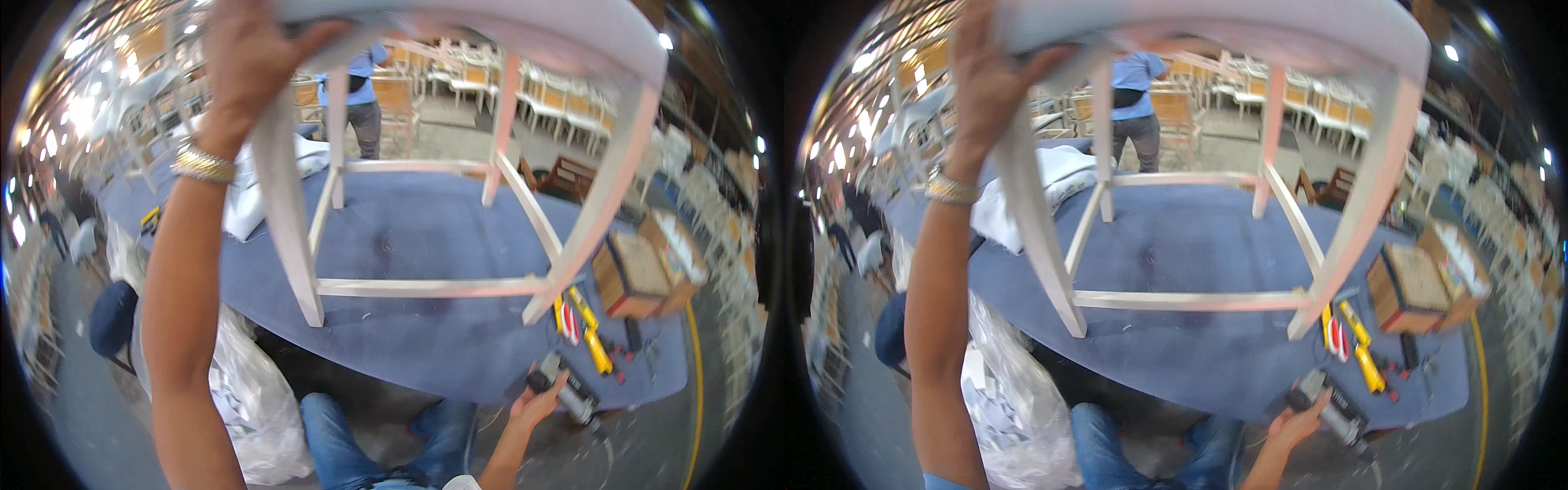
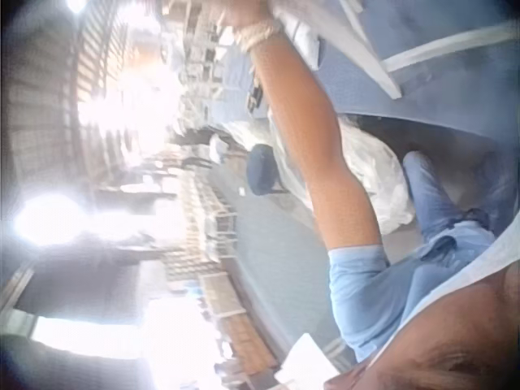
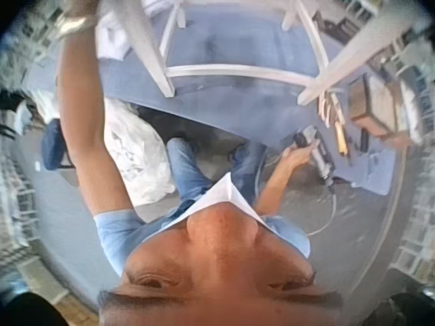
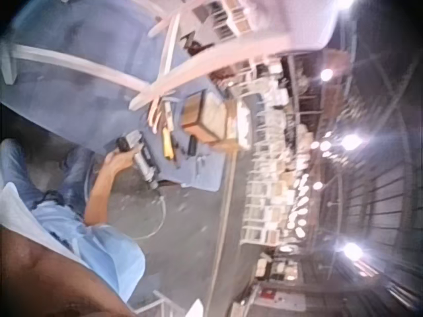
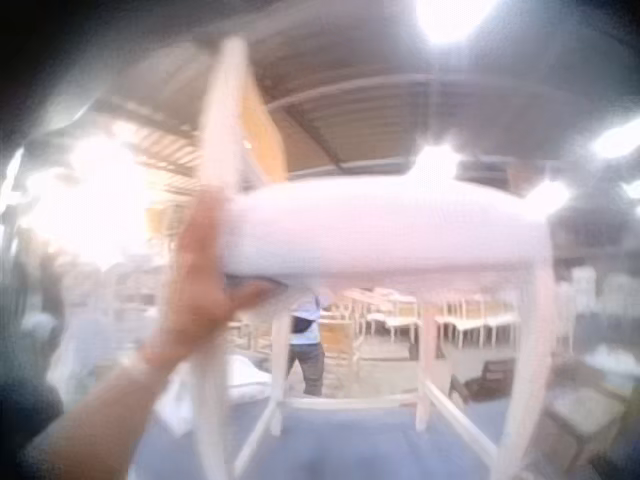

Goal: The person staples white fabric onto a wooden chair frame using a pneumatic staple gun, trims excess fabric with a utility knife, and smooths the surface. The person repeatedly repositions the chair and uses tools to secure the fabric around the seat edges.

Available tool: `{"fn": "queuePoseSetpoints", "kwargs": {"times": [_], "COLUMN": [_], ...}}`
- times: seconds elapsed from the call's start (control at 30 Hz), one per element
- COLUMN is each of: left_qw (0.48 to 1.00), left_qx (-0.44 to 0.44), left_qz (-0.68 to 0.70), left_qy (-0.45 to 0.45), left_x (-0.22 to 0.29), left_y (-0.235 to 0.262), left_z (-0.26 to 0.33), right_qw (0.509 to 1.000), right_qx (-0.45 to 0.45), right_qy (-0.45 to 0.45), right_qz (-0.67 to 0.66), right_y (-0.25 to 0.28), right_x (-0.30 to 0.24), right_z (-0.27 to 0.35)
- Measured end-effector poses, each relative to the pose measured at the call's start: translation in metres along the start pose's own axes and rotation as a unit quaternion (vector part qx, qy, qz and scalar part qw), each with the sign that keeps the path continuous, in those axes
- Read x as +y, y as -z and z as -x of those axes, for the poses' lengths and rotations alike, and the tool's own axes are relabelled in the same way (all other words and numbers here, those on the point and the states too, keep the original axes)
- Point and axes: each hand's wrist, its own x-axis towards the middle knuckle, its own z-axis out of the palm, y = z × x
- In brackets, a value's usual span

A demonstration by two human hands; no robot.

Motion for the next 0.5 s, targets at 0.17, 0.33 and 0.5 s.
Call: {"fn": "queuePoseSetpoints", "kwargs": {"times": [0.17,0.33,0.5], "left_qw": [0.988,0.981,0.977], "left_qx": [-0.075,-0.106,-0.123], "left_qz": [-0.134,-0.153,-0.048], "left_qy": [-0.004,-0.048,0.169], "left_x": [-0.011,-0.084,-0.086], "left_y": [-0.004,-0.005,-0.027], "left_z": [0.014,0.026,0.044], "right_qw": [0.996,0.970,0.940], "right_qx": [-0.062,-0.166,-0.163], "right_qy": [-0.051,-0.167,-0.299], "right_qz": [-0.029,0.061,0.000], "right_y": [0.009,0.009,0.023], "right_x": [0.005,-0.019,-0.022], "right_z": [-0.028,-0.037,-0.041]}}
